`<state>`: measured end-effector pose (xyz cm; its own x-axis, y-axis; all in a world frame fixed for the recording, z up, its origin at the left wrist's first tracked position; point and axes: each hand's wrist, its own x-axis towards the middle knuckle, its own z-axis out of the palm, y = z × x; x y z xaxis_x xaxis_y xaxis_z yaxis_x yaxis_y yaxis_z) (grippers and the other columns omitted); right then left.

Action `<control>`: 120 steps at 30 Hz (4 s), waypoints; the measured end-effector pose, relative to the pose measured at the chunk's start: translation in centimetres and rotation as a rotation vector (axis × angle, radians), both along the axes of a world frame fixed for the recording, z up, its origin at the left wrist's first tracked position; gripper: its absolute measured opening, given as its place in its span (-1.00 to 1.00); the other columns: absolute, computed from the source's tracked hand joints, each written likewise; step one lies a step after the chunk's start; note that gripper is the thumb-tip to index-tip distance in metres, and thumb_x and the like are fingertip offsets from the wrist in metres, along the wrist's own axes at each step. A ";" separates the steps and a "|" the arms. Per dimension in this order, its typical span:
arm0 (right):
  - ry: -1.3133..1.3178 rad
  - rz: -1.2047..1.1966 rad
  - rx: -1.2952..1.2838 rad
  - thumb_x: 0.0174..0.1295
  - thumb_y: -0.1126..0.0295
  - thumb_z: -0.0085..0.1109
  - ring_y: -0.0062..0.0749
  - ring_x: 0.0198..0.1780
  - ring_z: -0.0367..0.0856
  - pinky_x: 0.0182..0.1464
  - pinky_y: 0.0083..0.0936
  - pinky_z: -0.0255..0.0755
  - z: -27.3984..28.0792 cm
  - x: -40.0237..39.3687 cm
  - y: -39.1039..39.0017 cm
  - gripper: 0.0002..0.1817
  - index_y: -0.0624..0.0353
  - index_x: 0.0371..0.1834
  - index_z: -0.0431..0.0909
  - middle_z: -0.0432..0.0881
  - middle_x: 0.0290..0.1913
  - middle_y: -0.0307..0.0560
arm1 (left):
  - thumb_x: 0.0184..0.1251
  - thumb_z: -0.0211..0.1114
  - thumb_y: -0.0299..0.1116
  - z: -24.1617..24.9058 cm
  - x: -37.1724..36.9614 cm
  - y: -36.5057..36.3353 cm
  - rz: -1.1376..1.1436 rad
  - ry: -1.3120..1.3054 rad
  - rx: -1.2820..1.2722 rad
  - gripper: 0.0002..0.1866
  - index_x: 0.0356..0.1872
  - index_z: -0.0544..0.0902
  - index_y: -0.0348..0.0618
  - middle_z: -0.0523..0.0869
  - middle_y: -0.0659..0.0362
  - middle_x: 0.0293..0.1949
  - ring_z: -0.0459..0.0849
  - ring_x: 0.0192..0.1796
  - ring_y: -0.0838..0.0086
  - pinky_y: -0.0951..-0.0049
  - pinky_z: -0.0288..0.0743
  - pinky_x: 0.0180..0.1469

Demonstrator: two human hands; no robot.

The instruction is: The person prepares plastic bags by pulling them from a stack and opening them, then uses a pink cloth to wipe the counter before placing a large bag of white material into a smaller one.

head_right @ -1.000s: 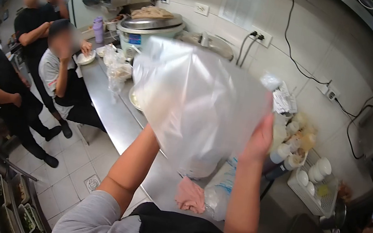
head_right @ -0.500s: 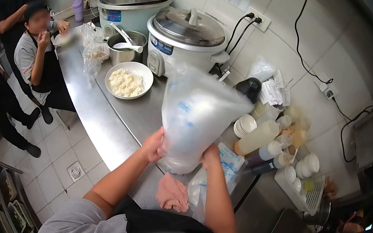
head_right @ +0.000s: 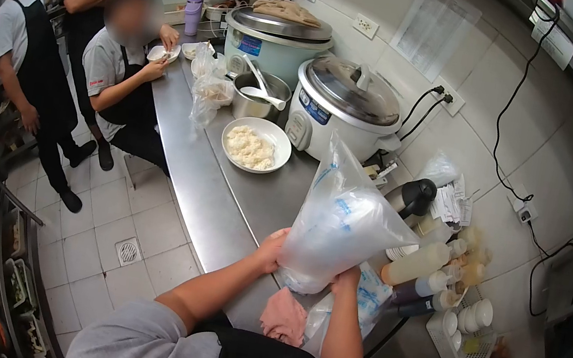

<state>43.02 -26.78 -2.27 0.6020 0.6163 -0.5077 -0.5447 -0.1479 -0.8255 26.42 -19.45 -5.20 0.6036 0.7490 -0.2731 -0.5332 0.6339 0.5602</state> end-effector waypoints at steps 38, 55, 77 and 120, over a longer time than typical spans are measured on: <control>-1.706 0.451 0.901 -0.18 -0.02 0.05 -0.10 -0.37 0.42 -0.28 -0.35 0.32 18.2 -4.8 4.5 -0.54 0.18 -0.78 0.25 0.44 -0.56 -0.06 | 0.15 0.13 -0.17 -4.1 0.6 6.8 0.120 0.564 0.423 -0.71 -0.46 0.43 -0.23 0.50 0.20 -0.59 0.39 -0.55 0.58 0.56 0.34 -0.47; -1.308 0.149 0.443 0.07 0.12 -0.08 -0.03 0.19 0.03 0.20 -0.23 -0.11 0.3 -8.5 -8.3 -0.28 0.46 0.15 -0.05 0.06 0.15 0.23 | 0.11 0.16 -0.16 -5.4 -2.0 5.1 0.248 0.758 0.600 -0.69 -0.49 0.48 -0.27 0.54 0.17 -0.58 0.43 -0.53 0.59 0.55 0.33 -0.46; -1.777 0.507 0.148 -0.21 0.30 0.13 -0.14 -0.20 0.31 -0.14 -0.26 0.16 -4.8 -11.0 -12.8 -0.77 0.10 -0.45 0.44 0.40 -0.29 -0.14 | 0.28 -0.16 -0.07 -10.0 -29.3 -3.2 -0.496 0.468 -0.160 -0.58 -0.11 0.42 -0.21 0.59 0.06 -0.30 0.60 -0.39 0.38 0.48 0.48 -0.44; -1.703 0.434 0.194 -0.26 0.31 0.13 -0.15 -0.25 0.35 -0.21 -0.29 0.21 -4.5 -10.5 -13.0 -0.82 0.13 -0.57 0.44 0.42 -0.35 -0.15 | 0.05 0.07 -0.14 -27.1 -24.7 -10.4 -1.501 1.158 1.050 -0.58 -0.10 0.49 -0.18 0.51 -0.06 -0.10 0.49 -0.06 0.20 0.31 0.31 0.01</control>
